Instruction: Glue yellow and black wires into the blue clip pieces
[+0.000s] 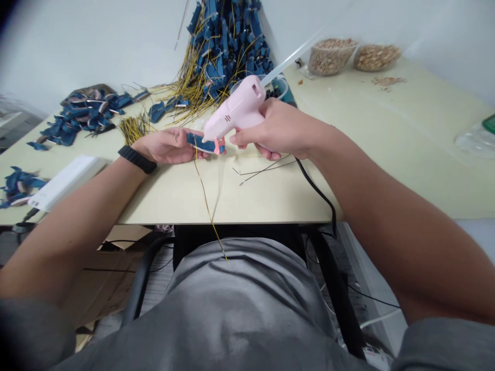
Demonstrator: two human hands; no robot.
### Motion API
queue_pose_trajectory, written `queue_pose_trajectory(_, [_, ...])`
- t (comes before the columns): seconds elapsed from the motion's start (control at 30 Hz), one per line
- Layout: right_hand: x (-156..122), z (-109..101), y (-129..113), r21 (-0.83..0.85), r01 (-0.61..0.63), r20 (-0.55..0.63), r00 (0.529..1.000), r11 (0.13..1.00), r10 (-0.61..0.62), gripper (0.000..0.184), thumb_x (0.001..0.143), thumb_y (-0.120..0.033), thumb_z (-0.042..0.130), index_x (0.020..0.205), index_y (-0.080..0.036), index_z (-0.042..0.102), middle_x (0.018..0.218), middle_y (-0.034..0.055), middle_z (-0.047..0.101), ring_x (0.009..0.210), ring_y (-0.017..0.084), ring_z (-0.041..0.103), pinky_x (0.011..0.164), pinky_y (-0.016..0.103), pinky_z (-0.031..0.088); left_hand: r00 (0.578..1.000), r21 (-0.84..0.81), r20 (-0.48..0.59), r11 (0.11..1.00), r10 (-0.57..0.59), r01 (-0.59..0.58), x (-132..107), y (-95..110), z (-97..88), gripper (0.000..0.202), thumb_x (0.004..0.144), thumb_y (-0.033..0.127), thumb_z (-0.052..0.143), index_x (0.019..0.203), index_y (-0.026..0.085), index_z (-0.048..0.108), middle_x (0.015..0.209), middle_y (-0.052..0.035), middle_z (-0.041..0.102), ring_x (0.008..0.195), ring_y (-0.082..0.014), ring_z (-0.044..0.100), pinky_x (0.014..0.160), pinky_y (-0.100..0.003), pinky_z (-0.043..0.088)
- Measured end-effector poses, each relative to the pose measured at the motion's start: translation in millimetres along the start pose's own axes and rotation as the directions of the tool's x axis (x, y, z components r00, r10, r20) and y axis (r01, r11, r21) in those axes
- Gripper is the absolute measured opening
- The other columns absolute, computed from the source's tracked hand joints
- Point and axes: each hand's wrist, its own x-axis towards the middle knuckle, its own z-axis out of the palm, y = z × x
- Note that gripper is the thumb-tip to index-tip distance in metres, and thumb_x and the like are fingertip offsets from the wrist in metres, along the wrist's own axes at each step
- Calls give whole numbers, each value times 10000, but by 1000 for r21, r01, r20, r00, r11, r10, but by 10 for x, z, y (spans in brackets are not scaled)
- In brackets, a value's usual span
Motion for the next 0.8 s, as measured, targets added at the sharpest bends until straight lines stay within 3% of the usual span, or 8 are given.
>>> queue_pose_trajectory(0.1, [13, 6, 6, -11, -3, 8, 1000, 1000, 3, 353, 937, -253, 1117, 804, -274, 791, 587, -27, 580, 464, 144, 493, 406, 302, 352, 996, 91, 87, 996, -2, -6, -12, 23, -2, 620, 956, 687, 1143, 1190, 143, 959, 1316, -165, 931, 1155, -336, 749, 1245, -611, 515])
queue_pose_trajectory(0.2, [-1, 16, -9, -20, -13, -3, 1000, 1000, 13, 337, 953, -240, 1096, 811, -268, 792, 589, -28, 582, 454, 135, 480, 397, 296, 343, 999, 150, 47, 989, -19, 12, -15, 19, -14, 556, 1065, 705, 1025, 1211, 173, 955, 1302, -144, 932, 1230, -357, 758, 1299, -625, 500])
queue_pose_trajectory(0.37, [-12, 8, -3, -25, -32, 29, 999, 999, 32, 307, 956, -278, 1091, 854, -275, 801, 611, -35, 599, 473, 121, 479, 414, 281, 344, 998, 208, 49, 977, 32, -41, -15, -6, 2, 786, 894, 924, 1110, 1233, 221, 1019, 1334, -135, 948, 1195, -357, 828, 1190, -555, 626])
queue_pose_trajectory(0.53, [13, -27, 36, -23, -41, 44, 998, 999, 42, 380, 933, -359, 1151, 874, -282, 783, 604, -51, 583, 440, 120, 448, 391, 311, 295, 999, 211, 49, 977, 1, -12, -11, 10, -26, 801, 891, 893, 1128, 1267, 193, 1027, 1332, -160, 940, 1207, -348, 832, 1186, -529, 631])
queue_pose_trajectory(0.7, [-27, -116, 13, -81, -69, 58, 996, 994, 74, 223, 1095, -224, 1002, 973, -238, 816, 633, -58, 594, 472, 72, 466, 453, 246, 316, 998, 227, 64, 974, -12, -3, -11, 9, -79, 783, 902, 860, 1097, 1331, 211, 1004, 1367, -121, 959, 1362, -400, 786, 1292, -586, 574])
queue_pose_trajectory(0.8, [-60, -178, -12, -40, -51, 43, 998, 998, 53, 186, 1083, -164, 996, 1016, -221, 832, 643, -61, 619, 469, 70, 477, 454, 240, 323, 999, 257, 52, 966, 6, -19, -15, 4, -67, 823, 925, 906, 1069, 1336, 197, 1002, 1463, -177, 947, 1399, -427, 813, 1286, -588, 608])
